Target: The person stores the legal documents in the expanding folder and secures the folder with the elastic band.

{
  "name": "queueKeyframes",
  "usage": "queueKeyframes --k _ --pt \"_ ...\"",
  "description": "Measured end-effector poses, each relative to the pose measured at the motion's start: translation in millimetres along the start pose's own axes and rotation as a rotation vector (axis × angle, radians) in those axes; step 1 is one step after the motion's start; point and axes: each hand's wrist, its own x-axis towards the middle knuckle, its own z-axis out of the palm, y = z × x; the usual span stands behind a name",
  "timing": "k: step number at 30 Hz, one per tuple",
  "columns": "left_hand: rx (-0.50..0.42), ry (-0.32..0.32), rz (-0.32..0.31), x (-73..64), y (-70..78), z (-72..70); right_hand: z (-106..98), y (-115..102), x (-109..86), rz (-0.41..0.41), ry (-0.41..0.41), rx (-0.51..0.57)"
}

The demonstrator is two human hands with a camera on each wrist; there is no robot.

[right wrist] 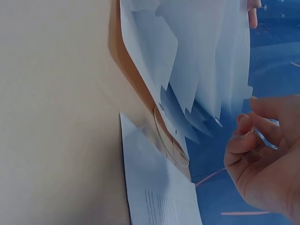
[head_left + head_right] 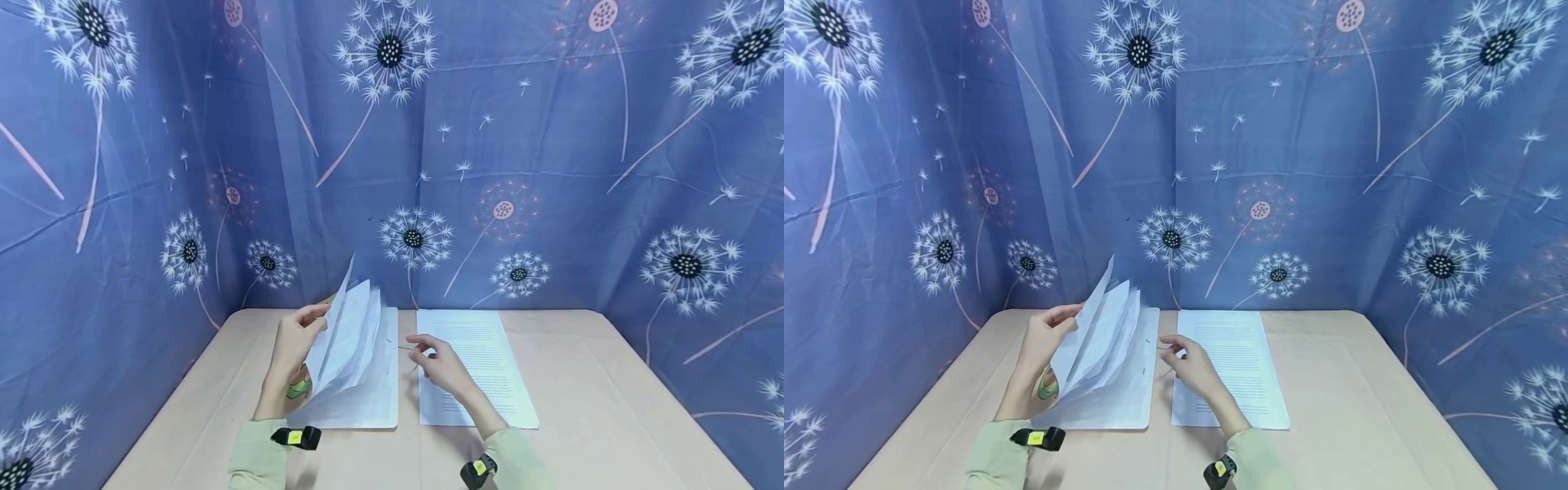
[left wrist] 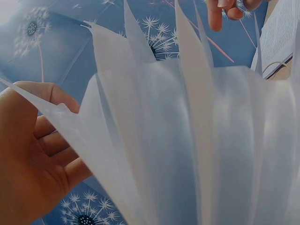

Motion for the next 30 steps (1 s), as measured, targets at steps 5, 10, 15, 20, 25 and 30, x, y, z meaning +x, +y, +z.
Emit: queueKeyframes --k 5,10,15,20,25,30 --pt "0.002 0.007 -0.005 0.5 0.1 0.0 -8 6 -2.8 0.007 0.003 -0.028" --pt "0.019 0.006 -0.002 -0.9 1.3 -0.4 -16 11 -5.0 0.033 0.019 -0.047" --pt "0.028 0.005 0.001 -1.7 1.5 -0.8 -25 18 -7.2 0.074 0.036 -0.056" --pt "0.024 0.004 -0.012 -1.8 -0.2 -0.3 -34 29 -12.0 0.105 0.048 -0.070" --pt "0.021 0.001 -0.021 -1.7 -1.4 -0.9 -43 36 -16.0 0.119 0.051 -0.073" --pt "0.019 0.005 -0.010 -0.9 -0.5 -1.3 -51 38 -19.3 0.129 0.046 -0.057"
